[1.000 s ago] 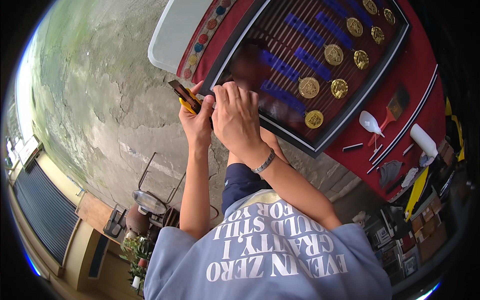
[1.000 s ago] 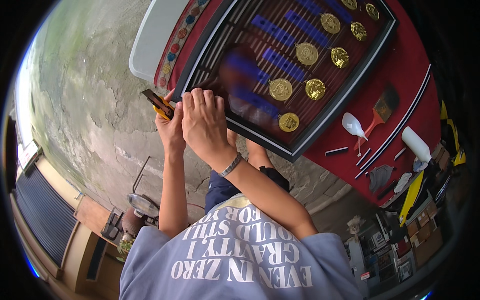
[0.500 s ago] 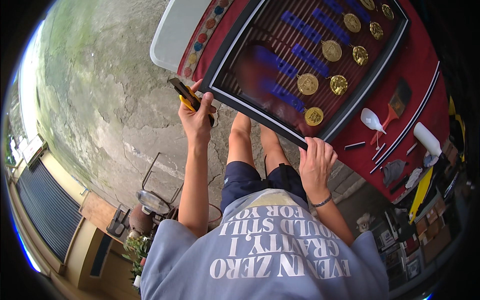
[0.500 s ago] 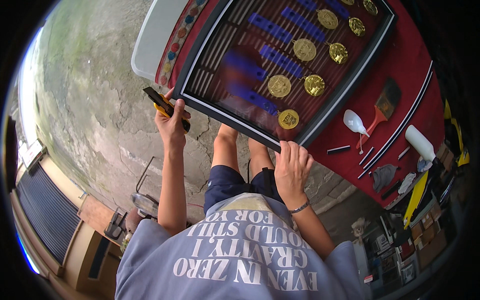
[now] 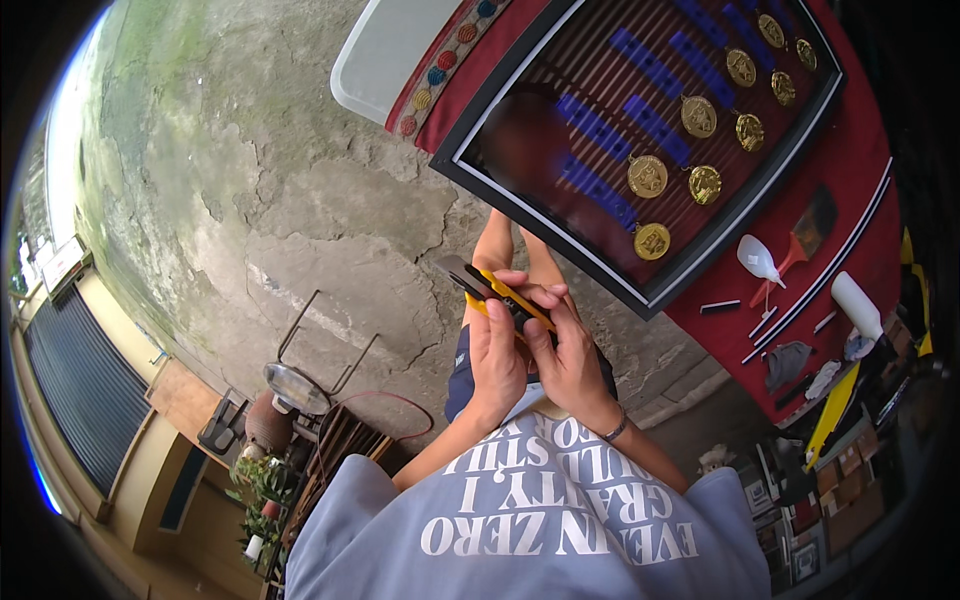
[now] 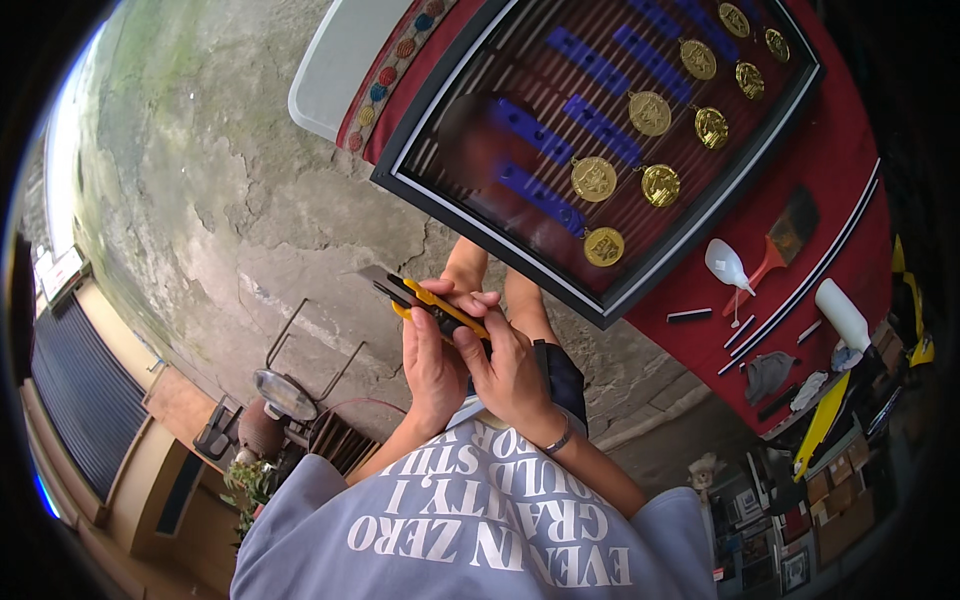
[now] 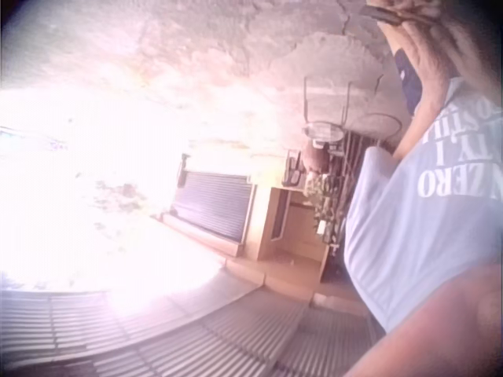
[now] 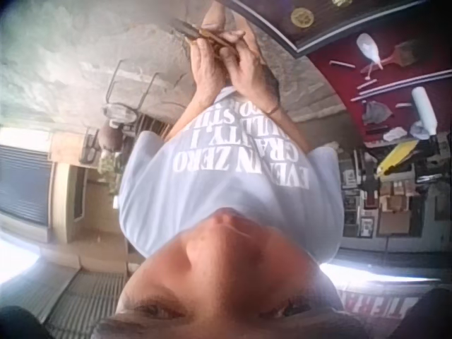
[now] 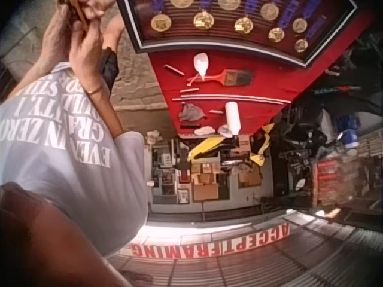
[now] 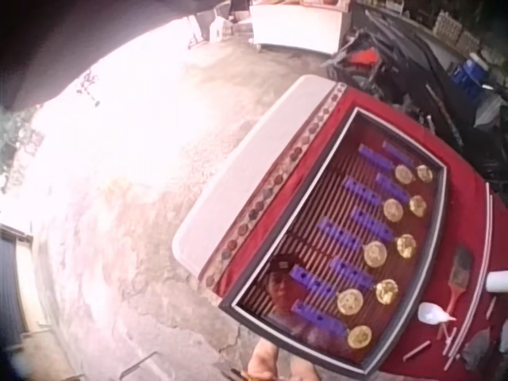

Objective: The person assembles a framed medal display by applying adhesive to white foam strips and inserting them into the frame's edge channels. They use a utility knife to trim the strips and a brush to clean the frame, working on a single display case containing several medals.

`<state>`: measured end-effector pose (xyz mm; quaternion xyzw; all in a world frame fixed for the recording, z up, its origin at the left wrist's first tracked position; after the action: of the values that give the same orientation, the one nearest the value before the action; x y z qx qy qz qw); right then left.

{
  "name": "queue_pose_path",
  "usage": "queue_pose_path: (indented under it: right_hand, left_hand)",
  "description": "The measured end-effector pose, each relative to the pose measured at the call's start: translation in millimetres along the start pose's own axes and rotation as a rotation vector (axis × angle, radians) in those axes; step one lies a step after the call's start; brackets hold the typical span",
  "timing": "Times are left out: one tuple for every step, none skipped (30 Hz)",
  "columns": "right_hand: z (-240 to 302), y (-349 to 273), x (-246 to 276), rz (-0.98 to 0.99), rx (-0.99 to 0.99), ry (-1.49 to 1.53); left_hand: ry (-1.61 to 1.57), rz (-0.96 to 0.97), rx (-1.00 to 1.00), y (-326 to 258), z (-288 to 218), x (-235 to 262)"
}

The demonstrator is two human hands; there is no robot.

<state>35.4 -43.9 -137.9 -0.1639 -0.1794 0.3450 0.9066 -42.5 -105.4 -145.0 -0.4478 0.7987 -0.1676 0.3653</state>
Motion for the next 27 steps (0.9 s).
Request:
queue_pose_path:
  right_hand:
    - [-0.9,1.8,-2.9,0.008,-0.020,0.064]
    - [-0.7,2.2,-1.3,-0.001,-0.048,0.119]
    - [1.3,3.8,-0.5,-0.012,-0.075,0.173]
    - [6.6,6.4,-4.0,-0.049,-0.024,0.158]
    - [-3.1,2.3,-6.6,-0.039,-0.025,0.192]
    - [4.0,4.0,-1.4,0.008,-0.078,0.165]
    - [11.8,4.1,4.0,0.053,-0.134,0.141]
    - [9.0,0.8,1.9,0.032,-0.116,0.140]
    - [5.3,-1.0,-3.4,0.021,-0.094,0.144]
    - [5.0,-2.6,-3.7,0.051,-0.085,0.196]
    - [5.1,-3.5,-2.9,0.076,-0.067,0.275]
    - [5.2,-4.3,-1.4,0.102,-0.048,0.355]
    - [5.4,-5.0,0.7,0.126,-0.029,0.435]
    - [4.6,-8.7,8.9,0.270,-0.200,0.530]
    - [3.2,-10.1,14.9,0.289,-0.192,0.486]
    - [1.7,-10.3,20.0,0.306,-0.183,0.442]
    - [0.4,-11.1,25.1,0.323,-0.176,0.397]
    - [1.1,-12.4,30.4,0.317,-0.178,0.356]
    - [3.6,-13.6,36.0,0.310,-0.181,0.315]
    - [4.3,-14.6,39.4,0.302,-0.188,0.276]
    - [1.0,-17.5,38.7,0.209,-0.099,0.254]
    - [-4.5,-22.9,34.4,0.116,-0.010,0.230]
    - [-5.7,-27.8,33.2,0.018,0.079,0.206]
    - [-6.3,-33.2,34.6,0.026,0.016,0.220]
    - [-6.6,-35.0,37.7,0.017,-0.003,0.244]
    - [-6.1,-36.2,40.6,0.009,-0.021,0.269]
    - [-6.7,-37.7,43.3,0.001,-0.038,0.294]
  left_hand:
    - [0.091,0.003,-0.023,-2.8,0.2,-1.8]
    - [0.139,0.058,-0.054,-2.7,2.8,-0.4]
    - [0.185,0.114,-0.085,-1.3,4.8,5.8]
    - [0.230,0.172,-0.116,0.0,5.4,11.4]
    - [0.248,0.174,-0.166,-2.8,9.3,11.8]
    - [0.220,0.136,-0.170,-4.2,9.3,10.4]
    - [0.194,0.096,-0.172,-6.0,8.2,8.2]
    - [0.184,0.079,-0.157,-5.2,4.7,6.7]
    - [0.179,0.054,-0.151,-3.4,1.4,5.9]
    - [0.157,0.000,-0.156,-2.2,0.0,0.2]
    - [0.147,-0.008,-0.152,0.0,-4.8,-1.5]
    - [0.095,-0.030,-0.134,2.9,-10.8,-5.5]
    - [0.044,-0.051,-0.115,6.1,-16.0,-10.5]
    - [0.045,-0.065,-0.102,8.8,-20.1,-13.4]
    - [0.047,-0.078,-0.089,11.4,-23.2,-16.4]
    - [0.050,-0.089,-0.075,12.5,-24.1,-18.9]
    - [0.024,-0.085,-0.054,11.3,-21.7,-21.2]
    - [-0.001,-0.080,-0.033,9.3,-18.3,-23.5]
    - [-0.026,-0.075,-0.010,7.5,-15.2,-26.7]
    - [0.018,-0.083,-0.015,7.1,-13.3,-30.3]
    - [0.061,-0.090,-0.021,6.5,-11.8,-34.6]
    - [0.105,-0.097,-0.026,6.1,-10.4,-39.2]
    - [0.133,-0.087,-0.019,5.8,-8.6,-44.0]
    - [0.162,-0.077,-0.011,5.8,-6.9,-49.1]
    - [0.190,-0.067,-0.003,5.6,-4.6,-54.0]
    - [0.225,-0.044,-0.004,4.7,-2.2,-58.6]
    - [0.259,-0.020,-0.005,3.5,0.6,-63.2]
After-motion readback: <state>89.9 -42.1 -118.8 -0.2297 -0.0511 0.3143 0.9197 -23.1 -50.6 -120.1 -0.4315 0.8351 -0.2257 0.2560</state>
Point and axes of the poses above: each hand's wrist, its own y-axis towards the middle knuckle, its own x-axis out of the back of the hand, z = x × y, the point moved 1 cm from there along y, towards the middle knuckle, and after that the axes turned 5 degrees about -z, right-handed, at the moved point
